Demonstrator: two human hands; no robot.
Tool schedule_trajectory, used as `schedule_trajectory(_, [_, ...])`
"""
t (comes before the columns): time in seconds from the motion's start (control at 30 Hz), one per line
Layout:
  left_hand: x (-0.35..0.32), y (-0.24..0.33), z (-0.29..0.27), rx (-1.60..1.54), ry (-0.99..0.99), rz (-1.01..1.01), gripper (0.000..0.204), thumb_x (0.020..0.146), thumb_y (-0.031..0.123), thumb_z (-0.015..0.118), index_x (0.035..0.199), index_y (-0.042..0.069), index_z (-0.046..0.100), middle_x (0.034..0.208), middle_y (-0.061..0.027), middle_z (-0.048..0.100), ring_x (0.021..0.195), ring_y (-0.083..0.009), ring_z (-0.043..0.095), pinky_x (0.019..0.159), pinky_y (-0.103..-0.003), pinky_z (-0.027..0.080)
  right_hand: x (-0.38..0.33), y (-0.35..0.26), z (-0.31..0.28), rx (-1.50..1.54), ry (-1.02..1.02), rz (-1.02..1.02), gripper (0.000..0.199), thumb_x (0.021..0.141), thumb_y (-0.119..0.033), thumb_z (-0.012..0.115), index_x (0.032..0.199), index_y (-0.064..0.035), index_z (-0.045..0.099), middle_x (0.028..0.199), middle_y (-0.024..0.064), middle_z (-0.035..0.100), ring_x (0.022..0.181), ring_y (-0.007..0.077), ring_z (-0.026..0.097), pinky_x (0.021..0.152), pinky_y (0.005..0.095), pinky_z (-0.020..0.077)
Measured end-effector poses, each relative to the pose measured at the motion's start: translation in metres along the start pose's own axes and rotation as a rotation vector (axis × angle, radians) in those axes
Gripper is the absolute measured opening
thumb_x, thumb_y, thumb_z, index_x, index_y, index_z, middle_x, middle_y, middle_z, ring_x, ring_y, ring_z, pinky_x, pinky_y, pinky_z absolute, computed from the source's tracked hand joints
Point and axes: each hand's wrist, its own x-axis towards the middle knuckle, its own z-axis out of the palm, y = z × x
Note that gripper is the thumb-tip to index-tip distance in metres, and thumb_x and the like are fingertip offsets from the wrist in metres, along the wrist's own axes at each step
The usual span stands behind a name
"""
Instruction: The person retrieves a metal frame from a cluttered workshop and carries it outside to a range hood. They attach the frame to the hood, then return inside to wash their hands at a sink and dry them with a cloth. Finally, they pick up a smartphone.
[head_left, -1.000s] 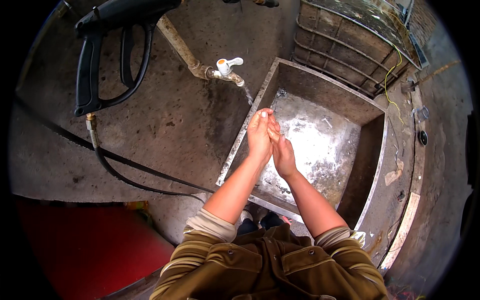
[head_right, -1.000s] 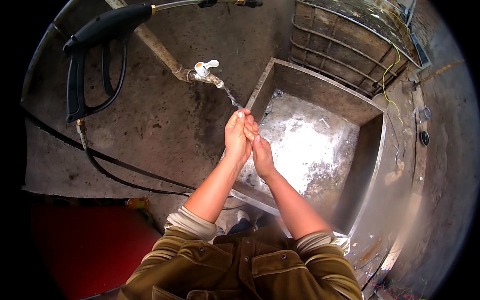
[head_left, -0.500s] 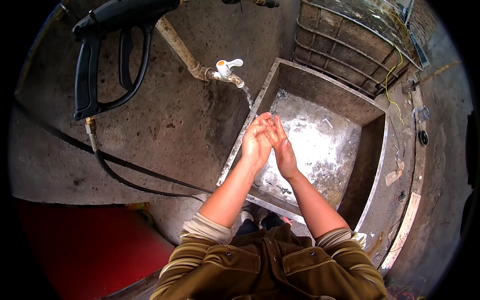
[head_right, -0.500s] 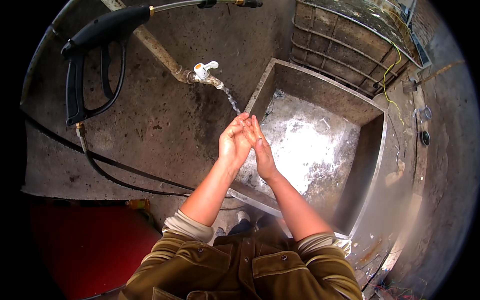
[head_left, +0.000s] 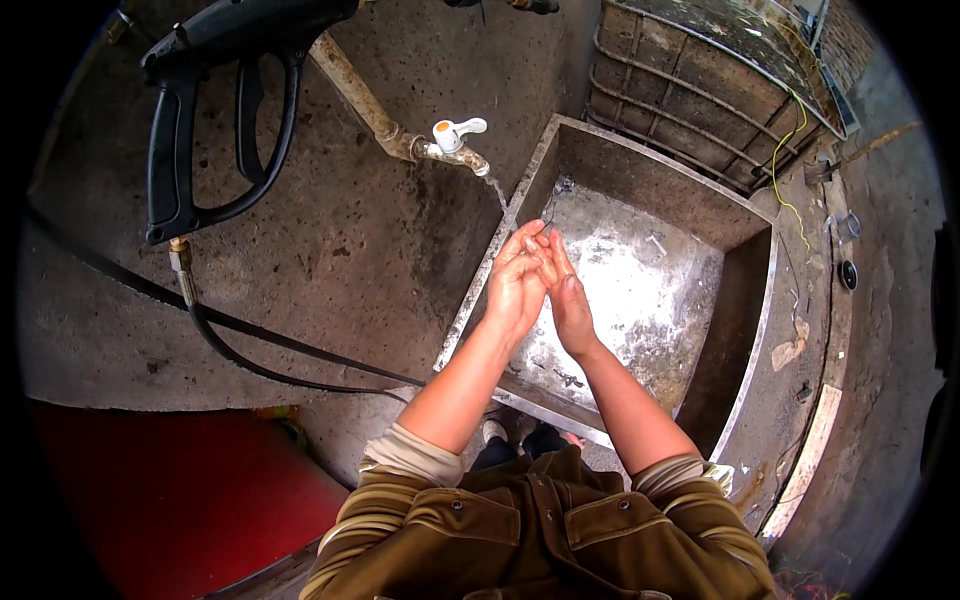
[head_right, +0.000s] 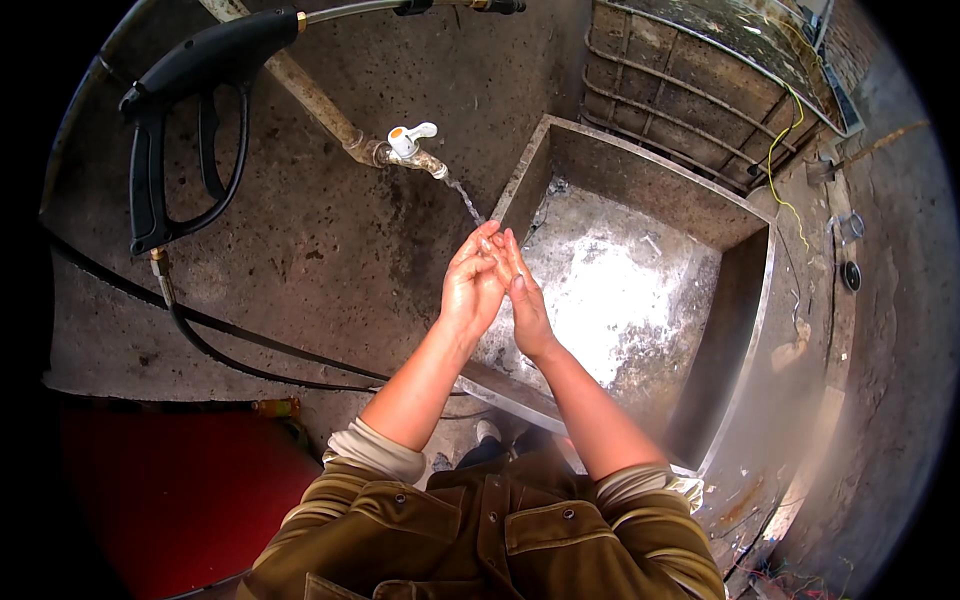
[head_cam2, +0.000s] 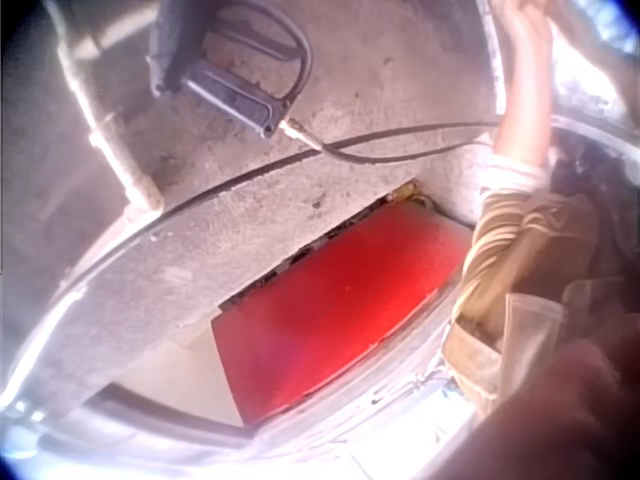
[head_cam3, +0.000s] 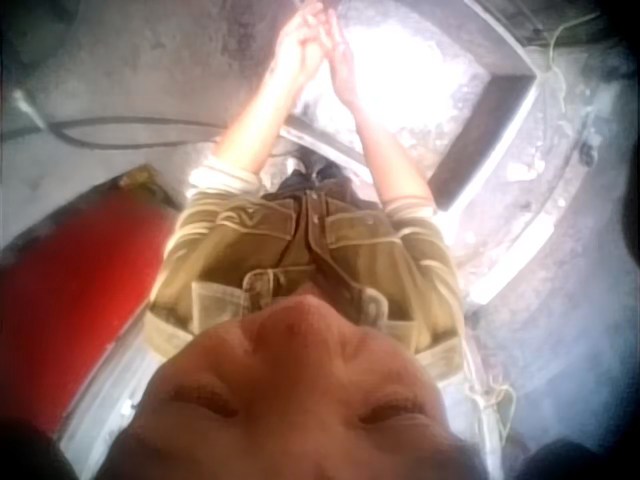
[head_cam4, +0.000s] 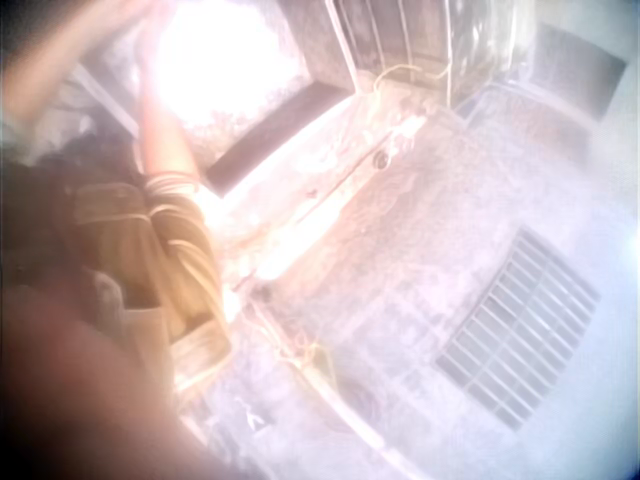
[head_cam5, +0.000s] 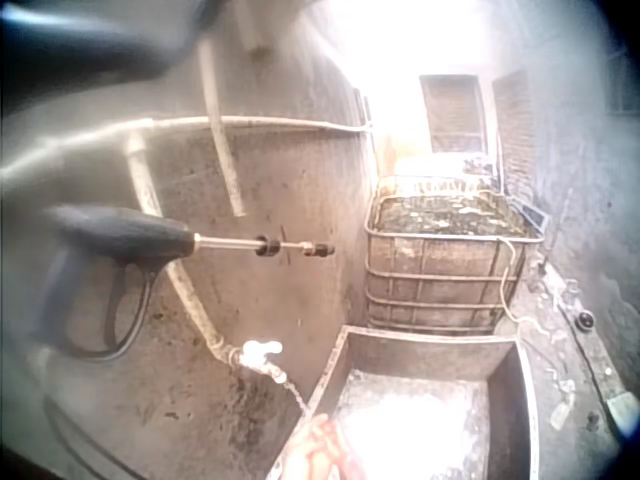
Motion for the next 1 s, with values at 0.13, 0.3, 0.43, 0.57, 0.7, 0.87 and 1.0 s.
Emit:
schedule_trajectory(0.13, [0.0, 0.002, -0.001, -0.01, -0.029, -0.002, 0.033, 0.082, -0.004, 0.049, 0.115, -0.005, 0.047, 0.107, -0.0096, 0.052, 0.103, -0.0164, 0.05, 0.097, -0.03, 0.04, 0.001, 0.0, 0.002, 0.042, -0.004, -0.014, 0.085, 0.091, -0.057, 0.033, 0.142, 0.0039, 0.002, 0.147, 0.0192, 0.018, 0.136, 0.0272, 0.019, 0.111, 0.0374, 0.0097])
schedule_trajectory(0.3, [-0.003, 0.0, 0.001, 0.072, -0.044, 0.069, 0.027, 0.09, 0.009, 0.052, 0.113, -0.003, 0.05, 0.1, -0.0083, 0.056, 0.095, -0.0148, 0.054, 0.089, -0.028, 0.045, 0.0, -0.008, 0.011, 0.137, 0.027, -0.024, 0.084, 0.091, -0.056, 0.035, 0.142, 0.0028, 0.002, 0.147, 0.0185, 0.017, 0.136, 0.0276, 0.02, 0.111, 0.0384, 0.0103])
schedule_trajectory(0.43, [0.007, -0.006, -0.022, 0.035, -0.136, 0.078, 0.022, 0.092, 0.016, 0.051, 0.107, -0.001, 0.053, 0.09, -0.0066, 0.058, 0.083, -0.0122, 0.056, 0.08, -0.025, 0.048, -0.005, -0.003, 0.014, 0.097, 0.021, -0.023, 0.083, 0.091, -0.054, 0.036, 0.143, 0.0015, 0.002, 0.147, 0.0183, 0.017, 0.136, 0.028, 0.02, 0.111, 0.0384, 0.0113])
schedule_trajectory(0.57, [0.01, -0.008, -0.023, -0.071, -0.091, 0.003, 0.017, 0.093, 0.017, 0.052, 0.097, 0.001, 0.054, 0.081, -0.0054, 0.058, 0.071, -0.0109, 0.055, 0.068, -0.024, 0.049, -0.008, -0.001, 0.016, 0.158, 0.02, -0.009, 0.082, 0.091, -0.054, 0.037, 0.143, -0.0004, 0.003, 0.147, 0.018, 0.017, 0.136, 0.0281, 0.021, 0.111, 0.0378, 0.012])
schedule_trajectory(0.7, [-0.004, -0.01, 0.022, 0.092, 0.104, 0.062, 0.019, 0.094, 0.02, 0.05, 0.097, 0.002, 0.053, 0.08, -0.0049, 0.057, 0.066, -0.0116, 0.053, 0.064, -0.024, 0.048, -0.001, -0.01, 0.017, 0.34, 0.102, 0.0, 0.08, 0.091, -0.051, 0.038, 0.143, -0.0009, 0.004, 0.146, 0.018, 0.019, 0.136, 0.0274, 0.021, 0.111, 0.0374, 0.0133])
schedule_trajectory(0.87, [0.015, -0.004, -0.054, -0.035, -0.307, -0.02, 0.031, 0.096, 0.025, 0.043, 0.112, 0.0, 0.048, 0.105, -0.011, 0.056, 0.091, -0.0176, 0.055, 0.081, -0.028, 0.047, -0.008, -0.007, -0.002, -0.174, -0.024, 0.082, 0.069, 0.093, -0.041, 0.043, 0.142, -0.0003, 0.017, 0.14, 0.0176, 0.032, 0.13, 0.0247, 0.032, 0.107, 0.0375, 0.0256])
schedule_trajectory(1.0, [-0.003, 0.012, 0.008, -0.365, -0.049, -0.2, 0.041, 0.094, 0.017, 0.035, 0.128, -0.004, 0.039, 0.134, -0.0189, 0.042, 0.125, -0.0285, 0.04, 0.098, -0.036, 0.039, 0.007, -0.023, -0.013, -0.016, 0.408, 0.001, 0.062, 0.085, -0.006, 0.059, 0.138, 0.001, 0.027, 0.116, 0.0144, 0.055, 0.113, 0.0233, 0.052, 0.099, 0.0359, 0.0379])
